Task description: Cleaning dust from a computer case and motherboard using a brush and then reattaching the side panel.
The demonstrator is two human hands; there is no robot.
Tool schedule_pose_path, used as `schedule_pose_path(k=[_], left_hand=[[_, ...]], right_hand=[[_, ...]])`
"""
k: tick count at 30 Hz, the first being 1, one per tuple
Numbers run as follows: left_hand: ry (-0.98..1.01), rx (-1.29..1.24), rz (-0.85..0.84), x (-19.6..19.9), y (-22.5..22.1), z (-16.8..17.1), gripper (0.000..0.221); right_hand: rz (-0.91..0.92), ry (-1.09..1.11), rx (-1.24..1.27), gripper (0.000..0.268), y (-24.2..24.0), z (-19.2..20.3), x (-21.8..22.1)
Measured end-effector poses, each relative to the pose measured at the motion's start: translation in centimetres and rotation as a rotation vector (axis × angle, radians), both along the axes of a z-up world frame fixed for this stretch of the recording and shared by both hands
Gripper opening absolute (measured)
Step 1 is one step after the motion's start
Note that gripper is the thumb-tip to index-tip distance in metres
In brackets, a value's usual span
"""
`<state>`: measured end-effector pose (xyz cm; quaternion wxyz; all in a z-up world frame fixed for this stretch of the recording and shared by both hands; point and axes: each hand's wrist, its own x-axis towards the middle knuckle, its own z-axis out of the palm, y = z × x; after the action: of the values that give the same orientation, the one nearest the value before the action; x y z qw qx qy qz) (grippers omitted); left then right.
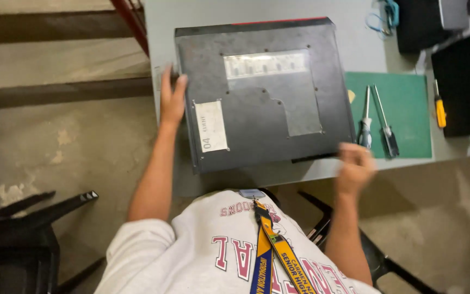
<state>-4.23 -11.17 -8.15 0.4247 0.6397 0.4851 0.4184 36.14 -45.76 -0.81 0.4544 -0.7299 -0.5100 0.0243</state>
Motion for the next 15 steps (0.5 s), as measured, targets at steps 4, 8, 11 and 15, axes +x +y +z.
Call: schedule_pose_path(k=[4, 8, 11, 15], left_hand=[[-0.148, -0.316, 0.411, -3.1, -10.7, -10.6, 0.065], [-0.393, -0.380, 0.438, -1.5, -20.3, -5.9, 0.066], [-0.351, -0.032, 0.201, -1.5, -23.7, 0.2, 0.078], [-0.293, 0.056, 0.236, 0.4, -22.7, 1.8, 0.087]], right_hand=[[-0.424, 0.358, -0.069, 0.027, -4.2, -2.9, 9.9], [-0.376, 0.643, -0.183, 0.040, -1.8, -5.4, 12.9], [-0.147, 0.962, -0.070, 0.050, 5.0, 0.2, 3.9], [-0.238, 1.310, 0.025, 0.031, 5.6, 0.6, 2.2]])
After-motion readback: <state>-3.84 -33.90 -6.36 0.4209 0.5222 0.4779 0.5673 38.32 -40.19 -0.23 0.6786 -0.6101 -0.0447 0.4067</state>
